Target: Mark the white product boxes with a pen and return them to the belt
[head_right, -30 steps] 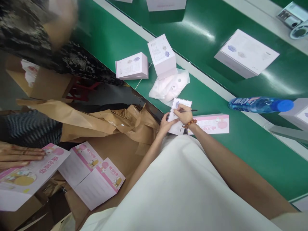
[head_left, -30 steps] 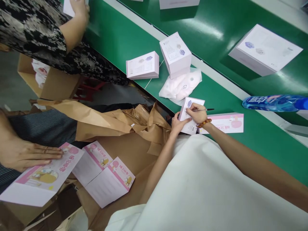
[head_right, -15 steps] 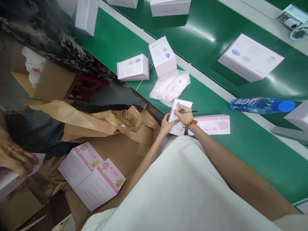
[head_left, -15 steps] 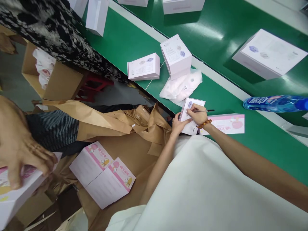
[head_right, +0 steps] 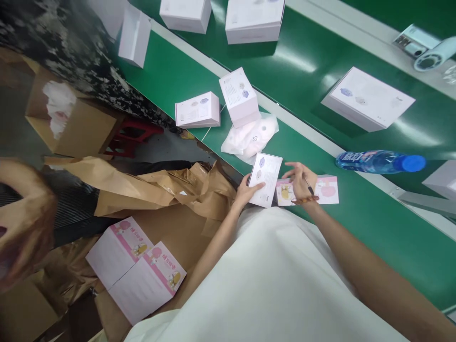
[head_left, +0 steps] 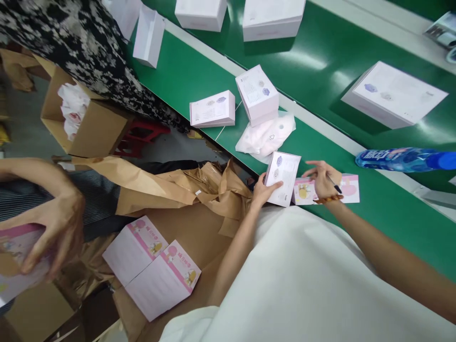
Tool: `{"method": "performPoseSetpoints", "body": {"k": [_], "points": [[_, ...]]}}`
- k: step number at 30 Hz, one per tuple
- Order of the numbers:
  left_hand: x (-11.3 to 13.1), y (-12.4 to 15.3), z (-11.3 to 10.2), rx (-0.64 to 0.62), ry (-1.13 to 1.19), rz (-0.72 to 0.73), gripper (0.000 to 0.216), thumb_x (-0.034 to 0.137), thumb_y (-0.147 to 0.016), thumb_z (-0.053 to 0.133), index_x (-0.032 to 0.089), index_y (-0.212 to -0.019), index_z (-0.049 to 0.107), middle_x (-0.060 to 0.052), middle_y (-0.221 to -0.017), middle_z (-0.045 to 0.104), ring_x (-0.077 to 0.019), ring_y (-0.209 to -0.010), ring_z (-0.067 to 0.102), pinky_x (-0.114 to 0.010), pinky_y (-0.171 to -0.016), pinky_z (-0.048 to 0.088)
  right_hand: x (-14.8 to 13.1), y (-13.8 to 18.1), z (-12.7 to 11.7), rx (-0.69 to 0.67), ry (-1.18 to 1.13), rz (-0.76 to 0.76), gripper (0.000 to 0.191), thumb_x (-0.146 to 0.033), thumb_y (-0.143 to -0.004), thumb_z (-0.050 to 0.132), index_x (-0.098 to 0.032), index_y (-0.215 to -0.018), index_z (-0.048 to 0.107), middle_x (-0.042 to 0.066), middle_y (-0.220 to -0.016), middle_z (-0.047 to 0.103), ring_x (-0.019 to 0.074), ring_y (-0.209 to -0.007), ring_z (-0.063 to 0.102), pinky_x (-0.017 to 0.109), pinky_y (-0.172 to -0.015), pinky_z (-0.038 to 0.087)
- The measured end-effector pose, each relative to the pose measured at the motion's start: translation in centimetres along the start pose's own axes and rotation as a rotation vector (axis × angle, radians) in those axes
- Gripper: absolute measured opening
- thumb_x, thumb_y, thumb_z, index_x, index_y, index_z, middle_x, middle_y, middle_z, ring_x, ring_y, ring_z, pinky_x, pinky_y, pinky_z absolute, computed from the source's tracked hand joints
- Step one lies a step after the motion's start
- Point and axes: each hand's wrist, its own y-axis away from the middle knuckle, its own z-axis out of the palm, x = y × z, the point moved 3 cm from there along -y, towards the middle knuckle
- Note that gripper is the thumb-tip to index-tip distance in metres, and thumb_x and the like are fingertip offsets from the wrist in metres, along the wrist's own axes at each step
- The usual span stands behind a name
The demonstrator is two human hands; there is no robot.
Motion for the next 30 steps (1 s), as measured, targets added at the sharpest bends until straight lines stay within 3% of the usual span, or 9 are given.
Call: {"method": "performPoseSetpoints", "body": {"k": [2,4,7,11,15,18,22,27,30], "points": [[0.8,1.6,-1.2,0.005,-0.019,0.031,0.086,0.043,-0.071,0.101,0.029,-0.149,0.068,-0.011,-0.148,0.076,-0.0367,-0.138,0.069,-0.045,-0.118,0.053,1.3,-0.1,-2.3,0.037,0.081,-0.025,0.072,-0.082,-0.104,0.043,-0.019,-0.100,0.079,0.015,-0.089,0.081,0.0277,-0.079,0.068,0.044,-0.077,0.057],[2.1,3.0,-3.0,-0.010,0.067,0.110,0.088,0.043,-0.067,0.103,0.031,-0.147,0.069,-0.010,-0.141,0.079,-0.0359,-0.130,0.074,-0.047,-0.114,0.057,2.6,-0.2,-3.3,0.027,0.146,-0.068,0.064,-0.085,-0.090,0.063,-0.022,-0.089,0.079,0.018,-0.104,0.084,0.0342,-0.092,0.068,0.054,-0.091,0.057],[5.6,3.1,-7.2,0.036,0.365,0.260,0.082,0.047,-0.069,0.102,0.028,-0.142,0.071,-0.010,-0.136,0.081,-0.0338,-0.123,0.077,-0.045,-0.108,0.062,4.3,-0.2,-2.9,-0.049,0.185,-0.138,0.057,-0.085,-0.078,0.070,-0.028,-0.075,0.077,0.015,-0.100,0.084,0.0366,-0.093,0.068,0.059,-0.096,0.056],[13.8,-1.1,-13.9,0.183,0.706,0.372,0.071,0.052,-0.083,0.094,0.023,-0.143,0.070,-0.012,-0.146,0.077,-0.0331,-0.133,0.074,-0.044,-0.115,0.061,6.0,0.1,-1.9,-0.072,0.226,-0.189,0.059,-0.085,-0.080,0.060,-0.029,-0.070,0.077,0.015,-0.081,0.080,0.0387,-0.083,0.071,0.060,-0.089,0.058],[22.3,-6.4,-18.2,0.210,0.824,0.223,0.058,0.058,-0.100,0.072,0.023,-0.146,0.069,-0.015,-0.142,0.078,-0.0368,-0.135,0.073,-0.056,-0.115,0.061,7.1,0.1,-1.5,-0.075,0.254,-0.223,0.055,-0.081,-0.080,0.058,-0.031,-0.074,0.080,0.013,-0.081,0.081,0.0407,-0.084,0.076,0.060,-0.086,0.060],[26.4,-8.9,-19.2,0.220,0.836,0.170,0.064,0.065,-0.101,0.066,0.022,-0.149,0.066,-0.019,-0.138,0.078,-0.0413,-0.132,0.073,-0.064,-0.107,0.064,7.6,-0.1,-1.3,-0.064,0.261,-0.234,0.050,-0.075,-0.080,0.058,-0.031,-0.076,0.082,0.012,-0.082,0.083,0.0404,-0.085,0.078,0.059,-0.086,0.062],[29.0,-10.7,-19.7,0.283,0.857,0.180,0.068,0.068,-0.102,0.062,0.027,-0.155,0.058,-0.017,-0.141,0.076,-0.0375,-0.130,0.073,-0.054,-0.099,0.067,8.3,-0.3,-0.9,-0.055,0.262,-0.243,0.046,-0.071,-0.079,0.058,-0.032,-0.076,0.082,0.011,-0.082,0.083,0.0405,-0.084,0.079,0.058,-0.084,0.063],[30.2,-11.2,-20.2,0.435,0.794,0.206,0.055,0.045,-0.102,0.070,0.020,-0.149,0.057,-0.017,-0.145,0.069,-0.0319,-0.122,0.073,-0.048,-0.097,0.066,9.1,-0.3,-0.8,-0.062,0.269,-0.245,0.043,-0.069,-0.080,0.059,-0.033,-0.077,0.082,0.009,-0.083,0.084,0.0400,-0.086,0.079,0.059,-0.086,0.063],[29.1,-9.1,-18.1,0.515,0.703,0.306,0.045,0.025,-0.094,0.075,0.022,-0.137,0.062,-0.013,-0.138,0.071,-0.0266,-0.117,0.073,-0.038,-0.095,0.062,9.2,-0.2,-0.8,-0.069,0.274,-0.244,0.045,-0.070,-0.082,0.057,-0.033,-0.078,0.082,0.011,-0.085,0.083,0.0414,-0.089,0.078,0.061,-0.088,0.062]]}}
